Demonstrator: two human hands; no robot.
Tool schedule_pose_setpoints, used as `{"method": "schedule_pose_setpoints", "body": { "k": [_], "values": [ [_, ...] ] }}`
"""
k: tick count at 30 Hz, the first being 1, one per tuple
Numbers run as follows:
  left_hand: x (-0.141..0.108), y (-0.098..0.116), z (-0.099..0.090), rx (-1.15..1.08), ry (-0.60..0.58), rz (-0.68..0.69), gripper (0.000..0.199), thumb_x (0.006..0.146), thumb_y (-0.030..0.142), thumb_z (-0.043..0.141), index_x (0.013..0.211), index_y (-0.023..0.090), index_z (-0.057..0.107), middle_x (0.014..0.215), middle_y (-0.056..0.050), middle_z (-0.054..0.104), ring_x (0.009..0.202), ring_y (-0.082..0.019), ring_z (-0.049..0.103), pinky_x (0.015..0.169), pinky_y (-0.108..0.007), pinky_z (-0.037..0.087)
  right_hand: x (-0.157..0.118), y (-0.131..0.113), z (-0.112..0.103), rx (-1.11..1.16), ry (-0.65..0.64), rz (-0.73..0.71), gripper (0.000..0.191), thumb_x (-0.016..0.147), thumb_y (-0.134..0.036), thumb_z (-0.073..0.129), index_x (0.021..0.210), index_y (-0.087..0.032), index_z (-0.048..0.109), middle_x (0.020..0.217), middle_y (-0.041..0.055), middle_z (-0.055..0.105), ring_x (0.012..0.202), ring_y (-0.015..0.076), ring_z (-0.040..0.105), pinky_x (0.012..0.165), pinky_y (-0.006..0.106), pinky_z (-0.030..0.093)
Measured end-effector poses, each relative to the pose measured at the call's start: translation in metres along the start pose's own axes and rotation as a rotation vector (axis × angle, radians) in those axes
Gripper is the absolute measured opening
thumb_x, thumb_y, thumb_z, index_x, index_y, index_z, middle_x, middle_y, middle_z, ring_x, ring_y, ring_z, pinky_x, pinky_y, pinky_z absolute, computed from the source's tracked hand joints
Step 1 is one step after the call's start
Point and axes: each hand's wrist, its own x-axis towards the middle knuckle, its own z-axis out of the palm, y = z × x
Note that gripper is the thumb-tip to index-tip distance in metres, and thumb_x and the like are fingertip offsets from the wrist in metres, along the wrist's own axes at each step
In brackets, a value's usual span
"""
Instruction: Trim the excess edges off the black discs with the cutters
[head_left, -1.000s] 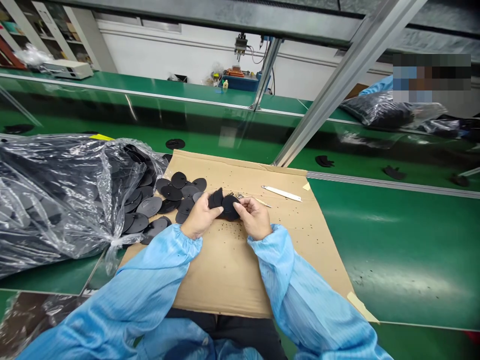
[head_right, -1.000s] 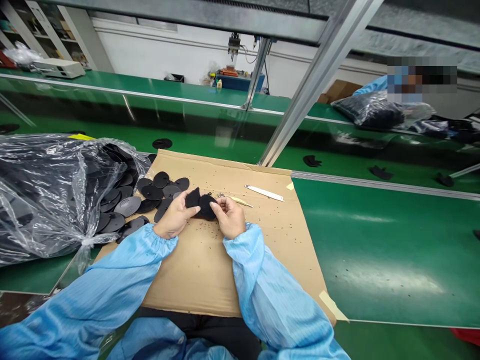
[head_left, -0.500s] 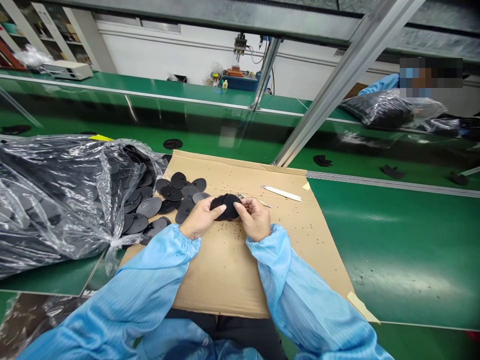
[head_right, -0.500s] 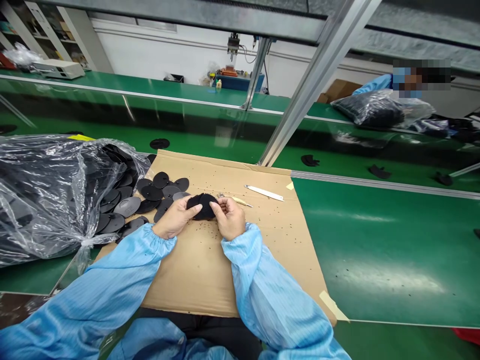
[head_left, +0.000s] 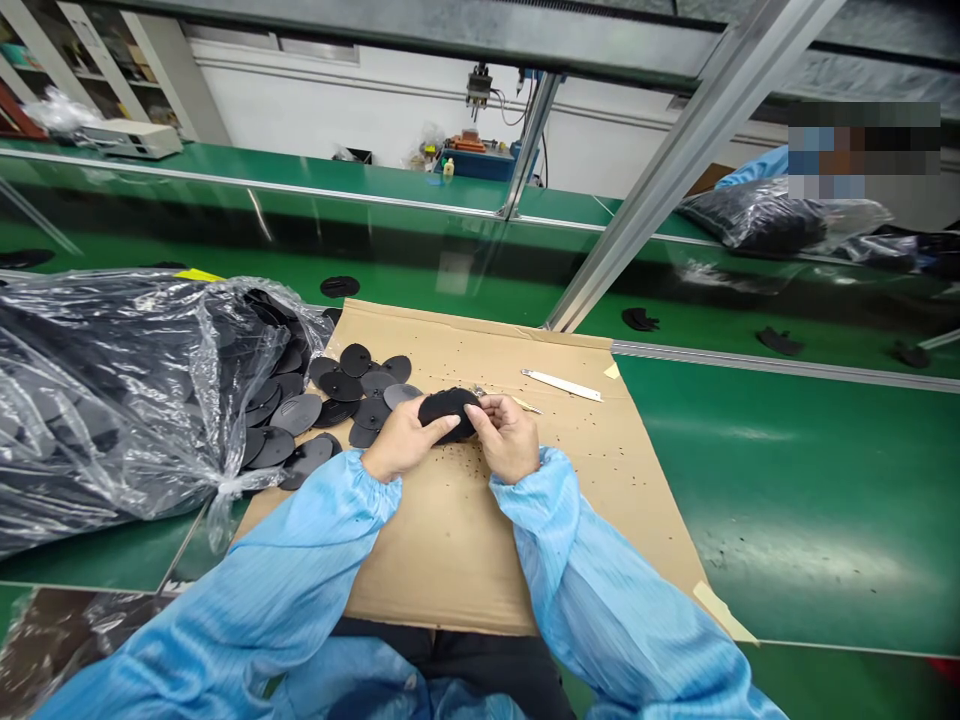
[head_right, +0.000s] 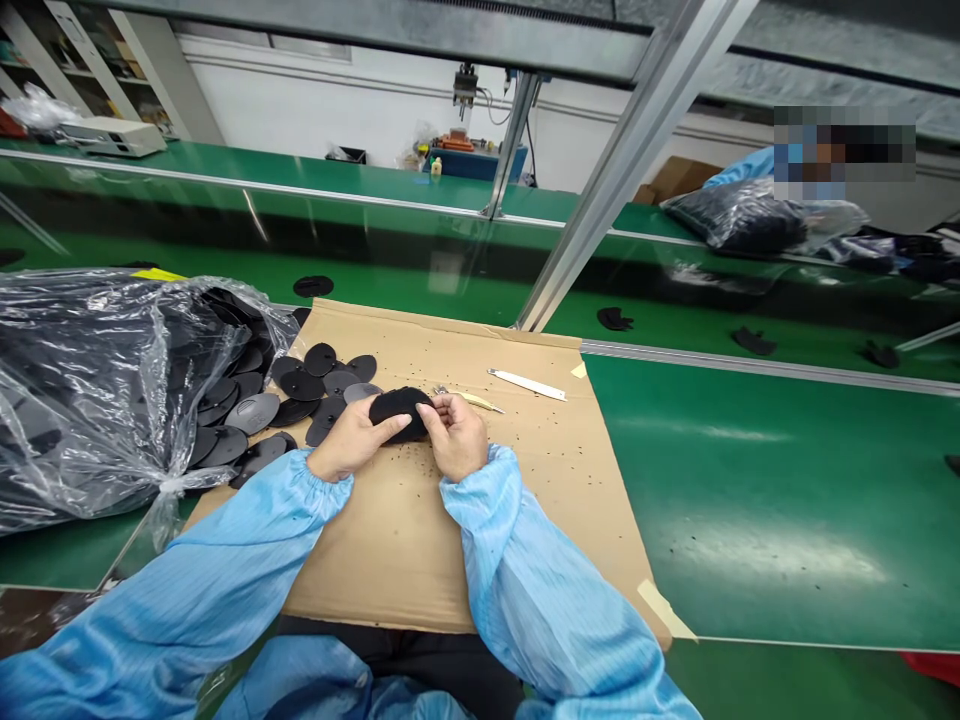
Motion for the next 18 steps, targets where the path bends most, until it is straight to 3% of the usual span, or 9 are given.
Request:
{"method": "schedule_pose_setpoints", "body": {
  "k": [4, 8, 12, 18],
  "values": [
    [-0.001, 0.001, -0.001, 0.052, 0.006, 0.013, 0.029, 0.075, 0.033, 0.070, 0.098, 0.015, 0.069, 0.094, -0.007, 0.070, 0.090, -0.023, 0.064, 0.082, -0.032, 0.049, 0.001, -0.002, -0.004, -0.104, -0.079, -0.042, 0.027, 0.085, -0.046, 0.058, 0.084, -0.019, 0.056, 0.065, -0.0005, 0.059, 0.054, 0.0122, 0.052, 0.053, 0.026, 0.045],
    [-0.001, 0.000, -0.003, 0.005, -0.059, -0.002, 0.028, 0.073, 0.033, 0.072, 0.094, 0.014, 0.068, 0.089, -0.006, 0.069, 0.084, -0.022, 0.063, 0.077, -0.030, 0.049, 0.003, -0.009, -0.012, -0.305, -0.254, -0.127, 0.041, 0.090, -0.051, 0.045, 0.065, -0.019, 0.054, 0.055, -0.0005, 0.049, 0.052, 0.0129, 0.045, 0.050, 0.026, 0.036],
    [-0.001, 0.001, -0.005, -0.081, -0.138, -0.035, 0.030, 0.071, 0.033, 0.075, 0.092, 0.014, 0.068, 0.086, -0.006, 0.068, 0.082, -0.021, 0.062, 0.077, -0.030, 0.048, 0.005, -0.014, -0.018, -0.259, -0.391, -0.124, 0.050, 0.090, -0.056, 0.040, 0.059, -0.019, 0.050, 0.051, -0.0008, 0.045, 0.049, 0.0123, 0.042, 0.047, 0.025, 0.031],
    [-0.002, 0.002, -0.005, -0.119, -0.208, -0.058, 0.032, 0.070, 0.034, 0.076, 0.091, 0.013, 0.067, 0.082, -0.005, 0.066, 0.078, -0.019, 0.060, 0.073, -0.028, 0.047, 0.007, -0.016, -0.022, -0.213, -0.475, -0.141, 0.053, 0.090, -0.056, 0.040, 0.052, -0.019, 0.042, 0.049, -0.0025, 0.036, 0.046, 0.0097, 0.034, 0.046, 0.024, 0.025]
  ]
}}
